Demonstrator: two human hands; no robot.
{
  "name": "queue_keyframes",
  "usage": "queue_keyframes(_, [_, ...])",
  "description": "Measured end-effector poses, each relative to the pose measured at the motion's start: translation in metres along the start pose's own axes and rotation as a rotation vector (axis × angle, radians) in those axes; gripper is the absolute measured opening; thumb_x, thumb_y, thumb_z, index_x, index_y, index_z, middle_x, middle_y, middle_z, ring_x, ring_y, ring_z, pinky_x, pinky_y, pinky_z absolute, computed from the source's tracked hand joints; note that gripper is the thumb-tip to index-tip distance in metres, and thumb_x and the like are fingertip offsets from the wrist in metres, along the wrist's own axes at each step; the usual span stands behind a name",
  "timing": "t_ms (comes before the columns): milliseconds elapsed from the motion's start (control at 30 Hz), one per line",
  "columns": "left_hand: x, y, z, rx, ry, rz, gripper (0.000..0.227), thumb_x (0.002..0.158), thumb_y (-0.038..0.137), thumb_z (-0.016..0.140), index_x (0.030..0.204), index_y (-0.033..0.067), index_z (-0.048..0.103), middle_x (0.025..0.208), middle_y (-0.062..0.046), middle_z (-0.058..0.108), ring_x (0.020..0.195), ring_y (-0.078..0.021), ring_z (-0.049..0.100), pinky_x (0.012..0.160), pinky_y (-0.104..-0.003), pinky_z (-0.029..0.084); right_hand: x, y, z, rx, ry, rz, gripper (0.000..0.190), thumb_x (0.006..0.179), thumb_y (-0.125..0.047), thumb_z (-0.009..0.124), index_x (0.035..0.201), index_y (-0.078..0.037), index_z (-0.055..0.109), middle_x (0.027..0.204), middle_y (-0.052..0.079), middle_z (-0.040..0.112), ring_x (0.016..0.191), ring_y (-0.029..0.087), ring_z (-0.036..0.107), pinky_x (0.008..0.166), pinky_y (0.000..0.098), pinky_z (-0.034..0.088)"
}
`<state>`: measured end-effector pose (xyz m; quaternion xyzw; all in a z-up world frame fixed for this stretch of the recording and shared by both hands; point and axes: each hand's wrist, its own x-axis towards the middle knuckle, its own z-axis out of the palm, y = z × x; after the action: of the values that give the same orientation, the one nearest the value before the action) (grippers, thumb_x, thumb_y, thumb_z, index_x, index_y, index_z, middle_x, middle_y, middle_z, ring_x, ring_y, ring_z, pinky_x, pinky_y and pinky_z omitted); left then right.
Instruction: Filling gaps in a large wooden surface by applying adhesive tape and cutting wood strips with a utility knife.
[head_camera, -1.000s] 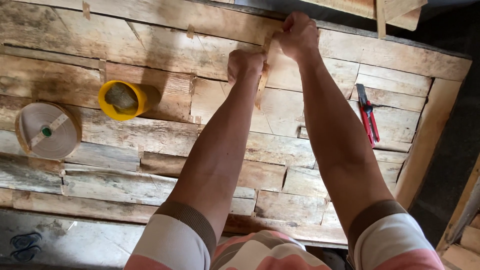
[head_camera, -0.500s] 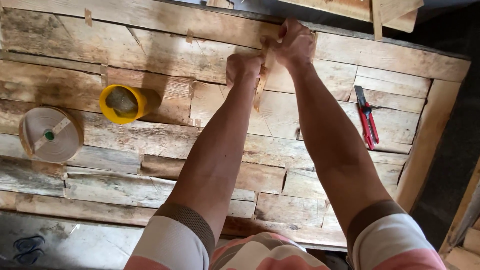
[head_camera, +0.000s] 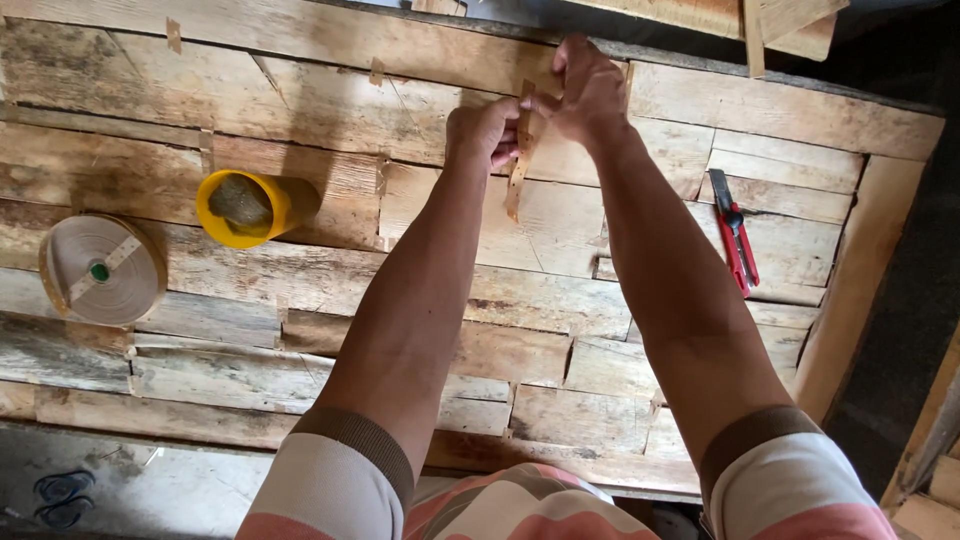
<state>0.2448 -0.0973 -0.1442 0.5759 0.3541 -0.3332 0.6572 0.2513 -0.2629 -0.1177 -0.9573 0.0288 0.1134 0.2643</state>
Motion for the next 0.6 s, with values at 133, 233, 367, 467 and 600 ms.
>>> queue_keyframes(133, [0.004,-0.010,-0.001,0.007,0.037,0.022,0.011,0.083,0.008,0.074,0.086,-0.0018,0.075,0.073,-0.013,0.077,0.054,-0.0178,0.072,0.048,-0.027,0.060,-0.004,-0.004,0.004,-0.153,0.020,-0.077,0.062,0.085,-0.042,0.086,0.119,-0.004,0.052,0.109,0.015,0.062,0.083,0.024,0.064,0.071,0.0365,0.060])
queue_keyframes(233, [0.002,-0.002,0.000,-0.043,0.032,0.022,0.012,0.085,0.008,0.071,0.085,-0.0037,0.073,0.071,-0.017,0.076,0.050,-0.0196,0.069,0.042,-0.029,0.052,0.000,0.002,0.006,-0.253,0.027,-0.137,0.066,0.090,-0.050,0.084,0.121,-0.002,0.050,0.113,0.017,0.059,0.084,0.026,0.065,0.072,0.0390,0.060])
queue_keyframes(367, [0.011,-0.006,0.000,-0.042,0.040,0.034,0.014,0.085,0.011,0.070,0.084,-0.0036,0.073,0.072,-0.016,0.077,0.051,-0.0192,0.072,0.045,-0.028,0.060,0.000,0.003,0.008,-0.117,-0.033,-0.037,0.058,0.096,-0.051,0.077,0.125,-0.009,0.051,0.115,0.009,0.060,0.094,0.023,0.065,0.079,0.0374,0.060])
queue_keyframes(467, [0.013,-0.007,0.002,-0.064,0.029,0.026,0.017,0.085,0.015,0.068,0.083,-0.0014,0.072,0.073,-0.015,0.077,0.051,-0.0190,0.071,0.044,-0.029,0.059,-0.004,-0.009,-0.001,-0.147,-0.047,0.003,0.064,0.089,-0.051,0.080,0.126,-0.009,0.048,0.118,0.010,0.056,0.094,0.024,0.063,0.077,0.0376,0.060])
queue_keyframes(600, [0.013,-0.006,0.002,-0.093,0.033,0.022,0.020,0.082,0.019,0.074,0.083,-0.0007,0.069,0.077,-0.015,0.076,0.055,-0.0199,0.071,0.045,-0.030,0.059,-0.003,-0.001,0.010,-0.148,-0.015,-0.027,0.067,0.087,-0.054,0.084,0.123,-0.009,0.049,0.115,0.009,0.056,0.098,0.023,0.061,0.082,0.0380,0.056])
